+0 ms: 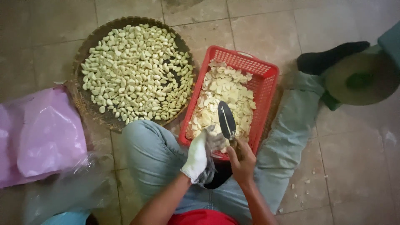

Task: Slicing peeled garlic cloves into thin pieces using a handheld slicer into a plastic basket.

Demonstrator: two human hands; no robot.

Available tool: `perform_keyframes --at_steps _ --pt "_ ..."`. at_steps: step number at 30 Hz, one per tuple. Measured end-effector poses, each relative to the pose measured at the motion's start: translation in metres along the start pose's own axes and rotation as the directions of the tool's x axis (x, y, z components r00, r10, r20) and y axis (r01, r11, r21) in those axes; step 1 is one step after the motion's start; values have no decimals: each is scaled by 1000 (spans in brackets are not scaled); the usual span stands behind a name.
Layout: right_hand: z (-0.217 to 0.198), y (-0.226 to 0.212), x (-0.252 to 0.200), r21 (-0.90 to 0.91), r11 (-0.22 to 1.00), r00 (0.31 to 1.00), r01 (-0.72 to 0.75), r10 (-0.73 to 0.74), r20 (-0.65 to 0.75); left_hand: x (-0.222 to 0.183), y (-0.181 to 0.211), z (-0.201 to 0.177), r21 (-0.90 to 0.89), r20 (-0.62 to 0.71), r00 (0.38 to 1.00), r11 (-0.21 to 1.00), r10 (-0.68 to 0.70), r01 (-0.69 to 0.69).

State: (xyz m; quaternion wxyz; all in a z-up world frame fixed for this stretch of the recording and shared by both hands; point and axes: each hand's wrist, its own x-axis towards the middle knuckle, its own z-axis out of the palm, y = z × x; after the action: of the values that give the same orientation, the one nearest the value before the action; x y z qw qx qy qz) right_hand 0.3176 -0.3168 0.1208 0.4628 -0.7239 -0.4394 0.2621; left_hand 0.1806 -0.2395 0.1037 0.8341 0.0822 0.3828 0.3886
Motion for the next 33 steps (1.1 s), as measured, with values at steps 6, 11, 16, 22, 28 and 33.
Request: perform_keyframes --at_steps 6,11,16,22,28,33 --pt "2 9 -25 -284 933 966 221 -171 192 18 15 8 -242 -31 999 970 11 -18" --pt "15 6 -7 -394 879 963 268 -255 87 29 -2 -5 -250 -128 988 961 84 -115" --pt "29 27 18 -323 930 984 176 -176 31 34 -3 13 -194 -282 959 980 -4 -53" --pt "30 30 -12 -392 915 993 98 -62 103 40 7 16 -229 -383 922 962 52 -149" --pt "31 58 15 -403 904 990 142 -130 57 40 2 21 -162 -268 964 986 -4 -41" --pt "27 38 11 -348 937 993 -42 78 91 57 12 12 -317 -252 965 948 -75 -9"
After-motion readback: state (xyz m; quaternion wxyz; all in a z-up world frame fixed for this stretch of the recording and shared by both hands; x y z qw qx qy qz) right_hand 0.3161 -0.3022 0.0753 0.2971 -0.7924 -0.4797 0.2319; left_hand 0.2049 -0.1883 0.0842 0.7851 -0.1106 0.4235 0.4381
